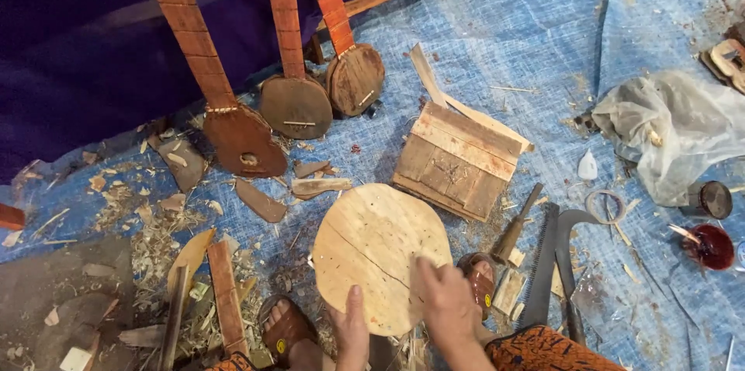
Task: A person sands a circular wooden piece by hand and uses a hammer to adjust parts of a stringed instrument in a workshop setting.
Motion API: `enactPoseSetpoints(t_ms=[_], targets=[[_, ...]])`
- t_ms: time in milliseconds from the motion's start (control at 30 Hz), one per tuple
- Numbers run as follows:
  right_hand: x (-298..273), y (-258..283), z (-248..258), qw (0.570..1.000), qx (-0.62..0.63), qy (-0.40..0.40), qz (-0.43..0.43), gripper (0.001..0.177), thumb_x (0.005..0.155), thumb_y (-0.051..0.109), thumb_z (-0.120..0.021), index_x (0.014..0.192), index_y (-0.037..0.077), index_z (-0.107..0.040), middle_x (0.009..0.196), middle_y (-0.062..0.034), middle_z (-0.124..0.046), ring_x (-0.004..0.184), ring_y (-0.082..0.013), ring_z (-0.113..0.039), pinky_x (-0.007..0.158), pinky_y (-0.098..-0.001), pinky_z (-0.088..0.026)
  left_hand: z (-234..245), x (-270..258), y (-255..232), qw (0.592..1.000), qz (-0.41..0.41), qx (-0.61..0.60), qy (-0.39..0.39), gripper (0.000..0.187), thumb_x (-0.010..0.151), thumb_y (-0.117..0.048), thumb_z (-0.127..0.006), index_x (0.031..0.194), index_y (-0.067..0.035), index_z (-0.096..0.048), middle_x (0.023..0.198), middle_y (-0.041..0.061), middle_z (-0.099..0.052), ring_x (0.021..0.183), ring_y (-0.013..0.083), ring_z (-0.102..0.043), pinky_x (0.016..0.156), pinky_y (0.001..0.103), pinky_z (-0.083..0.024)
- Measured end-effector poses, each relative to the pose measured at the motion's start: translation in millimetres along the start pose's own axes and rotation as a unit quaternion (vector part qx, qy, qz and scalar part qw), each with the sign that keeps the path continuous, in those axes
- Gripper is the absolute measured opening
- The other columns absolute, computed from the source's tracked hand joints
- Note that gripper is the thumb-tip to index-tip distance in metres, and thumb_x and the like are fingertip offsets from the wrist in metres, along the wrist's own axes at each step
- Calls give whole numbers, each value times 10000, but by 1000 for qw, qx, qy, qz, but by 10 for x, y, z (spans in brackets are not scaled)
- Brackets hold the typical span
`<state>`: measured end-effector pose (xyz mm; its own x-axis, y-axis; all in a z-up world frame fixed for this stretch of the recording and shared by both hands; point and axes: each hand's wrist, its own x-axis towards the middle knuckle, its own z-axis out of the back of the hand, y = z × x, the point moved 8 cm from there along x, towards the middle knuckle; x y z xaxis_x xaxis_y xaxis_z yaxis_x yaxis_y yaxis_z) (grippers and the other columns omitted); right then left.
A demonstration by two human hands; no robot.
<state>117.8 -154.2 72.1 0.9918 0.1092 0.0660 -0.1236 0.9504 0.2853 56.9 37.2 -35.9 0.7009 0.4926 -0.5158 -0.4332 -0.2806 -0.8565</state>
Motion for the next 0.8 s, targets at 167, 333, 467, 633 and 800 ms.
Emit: enactPoseSetpoints(t_ms=[167, 333, 467, 633, 800], targets=[[-196, 361, -21, 997, -2, -49, 58, 473, 815, 95, -690, 1266, 205, -600, 700, 5, -479, 549, -144, -473, 426, -281, -470, 22, 104, 263, 1000, 11, -5, 2, 602, 958, -265, -541, 1501, -51, -393, 1272, 183, -636, 1067, 291, -676, 908, 398, -560], [-527, 617, -278, 977, 120, 108, 136, 464, 795, 32, -673, 1226, 205, -694, 985, -37, -596, 847, -178, -607, 722, -322, -572, 164, 135, 309, 999, 38, 24, -31, 616, 976, -475, -435, 1316, 5, -618, 1164, 181, -714, 1058, 300, -694, 929, 404, -548], [3, 176, 765, 984, 169, -51, 5, 548, 736, -72, -558, 1104, 293, -734, 827, 39, -713, 529, -129, -523, 505, -312, -460, 106, -13, -345, 992, 105, -62, -35, 571, 980, -222, -481, 1513, -60, -357, 1224, 202, -602, 1008, 310, -659, 832, 408, -594], [-100, -796, 249, 965, 124, 64, -220, 428, 921, 102, -532, 1327, 178, -644, 984, -53, -648, 738, -263, -642, 667, -388, -517, 228, 61, -648, 984, 150, -69, -60, 716, 991, -315, -447, 1614, -93, -173, 1588, 263, -340, 1372, 421, -505, 1028, 503, -555], [-75, -547, 247, 978, 125, 25, -164, 364, 960, 98, -540, 1290, 160, -681, 869, -32, -574, 633, -162, -566, 531, -301, -544, 284, 166, -525, 986, 144, -58, -63, 677, 944, -210, -588, 1551, -80, -319, 1429, 248, -524, 1156, 381, -657, 885, 457, -614]])
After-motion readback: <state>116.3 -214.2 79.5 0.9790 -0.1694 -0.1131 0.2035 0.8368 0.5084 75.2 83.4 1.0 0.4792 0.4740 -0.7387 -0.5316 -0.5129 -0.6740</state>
